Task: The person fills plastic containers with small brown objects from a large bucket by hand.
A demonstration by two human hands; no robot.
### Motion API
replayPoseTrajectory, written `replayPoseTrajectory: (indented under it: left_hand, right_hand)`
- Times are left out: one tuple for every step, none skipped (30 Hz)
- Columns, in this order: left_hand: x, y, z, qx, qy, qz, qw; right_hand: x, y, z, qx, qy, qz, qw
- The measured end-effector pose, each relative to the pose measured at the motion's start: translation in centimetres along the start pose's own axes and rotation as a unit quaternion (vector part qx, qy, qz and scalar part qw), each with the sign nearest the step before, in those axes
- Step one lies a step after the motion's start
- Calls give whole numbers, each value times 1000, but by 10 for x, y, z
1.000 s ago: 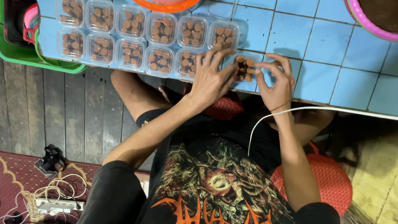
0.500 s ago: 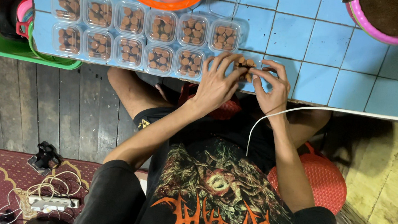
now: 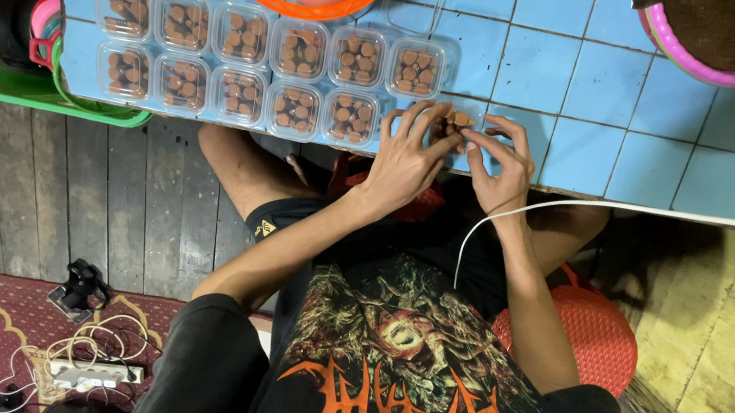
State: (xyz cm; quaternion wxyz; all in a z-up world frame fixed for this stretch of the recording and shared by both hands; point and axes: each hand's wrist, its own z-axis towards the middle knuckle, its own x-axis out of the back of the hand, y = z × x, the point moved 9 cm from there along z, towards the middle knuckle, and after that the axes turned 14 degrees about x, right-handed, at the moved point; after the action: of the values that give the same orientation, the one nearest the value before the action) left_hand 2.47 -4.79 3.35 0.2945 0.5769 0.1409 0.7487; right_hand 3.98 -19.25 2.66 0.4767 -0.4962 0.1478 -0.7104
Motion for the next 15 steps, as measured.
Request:
replayPoseTrajectory:
  left_hand:
    - [0,1,0,0,0,0,1000]
    - [1,2,0,0,3,3,1000]
    - [2,3,0,0,7,6,1000]
    - [2,3,0,0,6,6,1000]
    - [3,2,1,1,9,6,1000]
    - [5,1,1,4,11,7,1000]
    - [5,0,0,4,11,8,1000]
    - [6,-2,-1,7,16,5,1000]
    - [7,-3,-2,10,21,2,1000]
    - [8,-5,-3,10,21,3,1000]
    - [9,-7,-3,14,24,2,1000]
    - [10,-9,-4,17,28,2,999]
    - [12,-11,-4,17,27,2,999]
    - [14,-11,-4,16,24,-1,1000]
    - [16,-12,-4,14,20,-3,1000]
  right_hand:
    - [0,0,0,0,0,0,1000]
    - [1,0,0,3,1,1,1000]
    - [1,0,0,6,2,1,1000]
    - [2,-1,1,6,3,1,1000]
    - [3,-1,2,7,5,0,1000]
    - [4,-2,2,9,7,0,1000]
    - [5,-5,3,9,6,1,1000]
    - [5,-7,4,7,9,5,1000]
    - [6,-9,5,5,12,9,1000]
    - [6,-9,5,5,12,9,1000]
    - [7,-9,5,3,13,9,1000]
    - [8,-10,4,1,14,9,1000]
    - [7,-6,0,1,15,9,1000]
    - [8,-2,-4,2,20,2,1000]
    - [8,1,-8,3,26,-6,1000]
